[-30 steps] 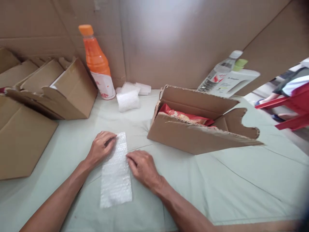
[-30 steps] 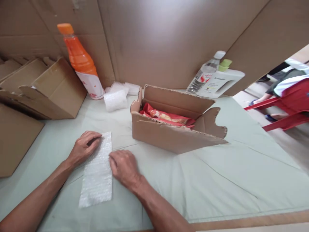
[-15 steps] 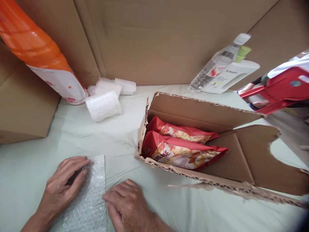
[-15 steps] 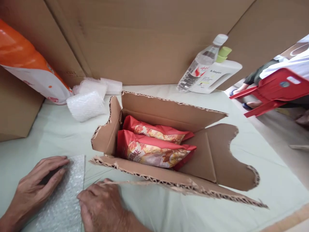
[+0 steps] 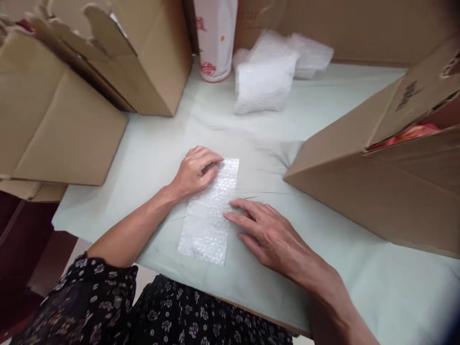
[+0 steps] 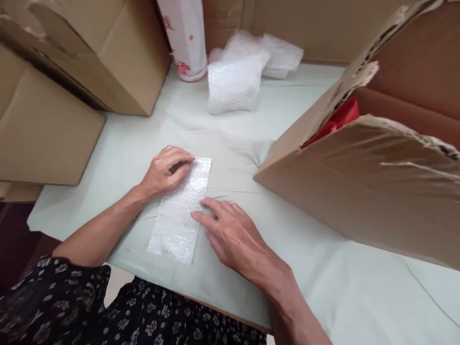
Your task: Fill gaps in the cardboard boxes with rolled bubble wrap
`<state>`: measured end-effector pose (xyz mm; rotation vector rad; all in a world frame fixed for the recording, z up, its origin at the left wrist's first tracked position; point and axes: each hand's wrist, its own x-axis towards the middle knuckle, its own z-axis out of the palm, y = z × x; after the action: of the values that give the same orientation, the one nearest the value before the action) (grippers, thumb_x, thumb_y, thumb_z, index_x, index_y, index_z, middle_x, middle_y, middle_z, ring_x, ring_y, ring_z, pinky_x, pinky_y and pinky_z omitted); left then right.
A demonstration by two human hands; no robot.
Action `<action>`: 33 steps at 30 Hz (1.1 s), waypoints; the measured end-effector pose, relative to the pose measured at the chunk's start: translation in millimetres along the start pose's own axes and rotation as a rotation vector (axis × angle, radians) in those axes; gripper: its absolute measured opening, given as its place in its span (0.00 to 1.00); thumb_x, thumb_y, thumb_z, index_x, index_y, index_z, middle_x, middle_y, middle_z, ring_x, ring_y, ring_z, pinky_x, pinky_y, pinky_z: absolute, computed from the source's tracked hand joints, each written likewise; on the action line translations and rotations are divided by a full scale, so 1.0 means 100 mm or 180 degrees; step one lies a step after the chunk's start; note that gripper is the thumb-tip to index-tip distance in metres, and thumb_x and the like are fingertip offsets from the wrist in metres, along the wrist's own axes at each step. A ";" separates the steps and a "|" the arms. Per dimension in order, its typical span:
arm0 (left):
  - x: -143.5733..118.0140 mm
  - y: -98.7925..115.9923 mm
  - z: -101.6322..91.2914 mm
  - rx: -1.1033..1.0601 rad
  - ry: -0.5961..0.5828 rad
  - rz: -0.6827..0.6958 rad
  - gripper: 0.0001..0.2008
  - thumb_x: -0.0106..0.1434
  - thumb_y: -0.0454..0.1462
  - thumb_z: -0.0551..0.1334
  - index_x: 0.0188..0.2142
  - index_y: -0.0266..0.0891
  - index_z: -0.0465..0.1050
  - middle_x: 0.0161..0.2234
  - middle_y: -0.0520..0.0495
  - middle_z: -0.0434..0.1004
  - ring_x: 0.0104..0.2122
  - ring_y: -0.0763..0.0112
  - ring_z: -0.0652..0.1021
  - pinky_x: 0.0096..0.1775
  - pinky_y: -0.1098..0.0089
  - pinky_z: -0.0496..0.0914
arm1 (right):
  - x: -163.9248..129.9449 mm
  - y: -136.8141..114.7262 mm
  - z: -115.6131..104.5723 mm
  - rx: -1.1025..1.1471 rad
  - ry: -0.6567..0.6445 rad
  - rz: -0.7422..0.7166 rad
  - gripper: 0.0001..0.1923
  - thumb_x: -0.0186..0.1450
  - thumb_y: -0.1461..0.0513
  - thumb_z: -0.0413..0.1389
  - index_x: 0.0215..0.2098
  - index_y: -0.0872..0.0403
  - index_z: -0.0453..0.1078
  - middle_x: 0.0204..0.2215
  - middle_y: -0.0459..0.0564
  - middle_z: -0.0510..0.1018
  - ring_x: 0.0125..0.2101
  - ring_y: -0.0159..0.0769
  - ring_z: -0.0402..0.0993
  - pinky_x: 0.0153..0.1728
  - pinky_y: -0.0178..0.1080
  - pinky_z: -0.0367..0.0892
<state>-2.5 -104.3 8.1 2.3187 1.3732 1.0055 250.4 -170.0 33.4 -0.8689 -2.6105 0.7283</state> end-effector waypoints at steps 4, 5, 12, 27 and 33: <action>0.00 -0.01 0.01 -0.0022 -0.0014 -0.0033 0.09 0.65 0.32 0.58 0.40 0.37 0.77 0.37 0.45 0.82 0.40 0.64 0.77 0.46 0.61 0.69 | 0.02 -0.20 0.00 -0.0278 -0.0247 -0.0082 0.23 0.64 0.70 0.55 0.55 0.47 0.73 0.62 0.57 0.68 0.49 0.45 0.73 0.47 0.50 0.71; 0.01 -0.02 0.02 -0.0021 -0.0026 -0.0054 0.09 0.65 0.32 0.58 0.40 0.37 0.77 0.37 0.45 0.82 0.40 0.64 0.77 0.47 0.61 0.69 | 0.04 -0.25 0.03 -0.0333 -0.0258 -0.0097 0.20 0.65 0.70 0.55 0.52 0.48 0.75 0.61 0.57 0.69 0.48 0.45 0.73 0.46 0.49 0.71; 0.03 -0.02 0.03 0.0068 -0.0124 -0.0160 0.10 0.64 0.32 0.57 0.40 0.38 0.77 0.38 0.44 0.82 0.41 0.63 0.77 0.48 0.60 0.68 | 0.12 -0.30 0.24 -0.0319 0.0284 -0.0188 0.15 0.71 0.69 0.48 0.36 0.53 0.76 0.48 0.54 0.79 0.38 0.37 0.74 0.38 0.42 0.67; 0.04 -0.04 -0.02 -0.0593 0.0080 -0.0360 0.09 0.63 0.34 0.60 0.40 0.35 0.78 0.39 0.42 0.82 0.43 0.63 0.78 0.50 0.60 0.70 | 0.13 -0.40 0.24 0.0146 0.0589 -0.0167 0.12 0.70 0.67 0.50 0.39 0.51 0.76 0.41 0.51 0.82 0.38 0.37 0.76 0.39 0.40 0.69; 0.08 0.13 -0.43 -0.1827 -0.0043 -0.1274 0.21 0.66 0.49 0.61 0.49 0.36 0.76 0.44 0.42 0.82 0.46 0.62 0.79 0.49 0.63 0.71 | 0.11 -0.21 -0.06 0.1156 0.1240 0.1288 0.10 0.69 0.58 0.53 0.34 0.51 0.74 0.28 0.46 0.79 0.28 0.34 0.75 0.30 0.34 0.69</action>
<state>-20.1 -109.5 49.7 1.5613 1.2606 1.0711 234.3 -175.5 51.5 -1.2839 -1.9059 0.9804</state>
